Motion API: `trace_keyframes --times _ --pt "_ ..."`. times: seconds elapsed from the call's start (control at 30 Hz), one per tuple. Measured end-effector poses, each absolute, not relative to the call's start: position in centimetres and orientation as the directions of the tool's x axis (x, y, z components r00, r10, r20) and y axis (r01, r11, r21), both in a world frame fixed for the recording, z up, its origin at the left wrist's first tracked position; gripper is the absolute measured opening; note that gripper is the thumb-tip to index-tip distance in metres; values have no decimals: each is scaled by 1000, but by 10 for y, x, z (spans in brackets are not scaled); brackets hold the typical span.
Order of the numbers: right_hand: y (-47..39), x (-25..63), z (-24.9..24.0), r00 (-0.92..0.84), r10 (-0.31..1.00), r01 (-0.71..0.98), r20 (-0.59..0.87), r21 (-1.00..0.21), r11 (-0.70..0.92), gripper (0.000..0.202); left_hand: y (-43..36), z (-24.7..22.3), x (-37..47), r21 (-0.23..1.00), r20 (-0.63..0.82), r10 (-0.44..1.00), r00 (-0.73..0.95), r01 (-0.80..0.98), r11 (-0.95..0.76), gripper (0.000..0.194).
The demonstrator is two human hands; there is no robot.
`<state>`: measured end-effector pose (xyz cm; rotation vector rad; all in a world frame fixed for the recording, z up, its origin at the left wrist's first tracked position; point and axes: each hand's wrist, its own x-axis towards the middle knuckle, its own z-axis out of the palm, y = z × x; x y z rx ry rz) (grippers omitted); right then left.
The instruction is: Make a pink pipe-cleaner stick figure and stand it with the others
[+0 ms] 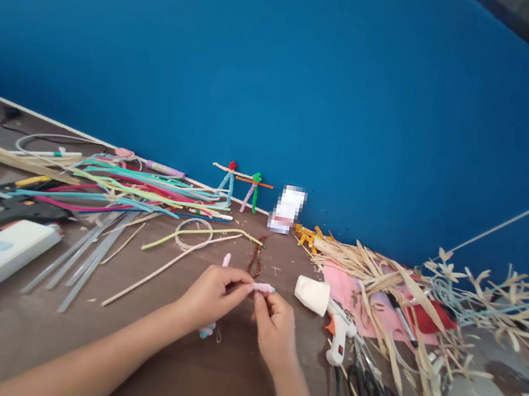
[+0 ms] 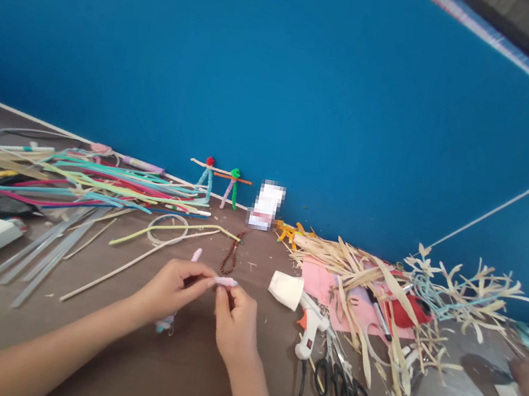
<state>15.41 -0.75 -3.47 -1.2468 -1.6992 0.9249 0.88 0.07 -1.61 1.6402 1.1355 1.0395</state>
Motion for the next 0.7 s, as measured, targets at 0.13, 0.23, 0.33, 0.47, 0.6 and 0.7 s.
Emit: trace_keyframes --times 0.13,0.23,0.33,0.47,0.6,0.7 --pt "-10 154 -35 -249 950 470 188 -834 288 21 3 -21 5 756 324 911 255 509 -411 25" --pt "-11 157 -34 -252 945 575 207 -753 318 19 6 -23 1 579 347 876 334 659 -480 25" --pt "-10 161 -29 -205 944 605 257 -726 328 18 9 -22 -4 454 328 849 415 719 -527 25" --pt "-6 167 -22 -153 951 553 268 -774 307 16 11 -14 -10 436 287 796 533 668 -604 24" --pt "1 173 -24 -192 969 380 157 -899 221 12 11 -4 -15 600 253 714 652 473 -645 22" --pt "5 173 -31 -215 976 235 31 -969 82 15 11 -1 -14 759 264 703 660 308 -574 23"
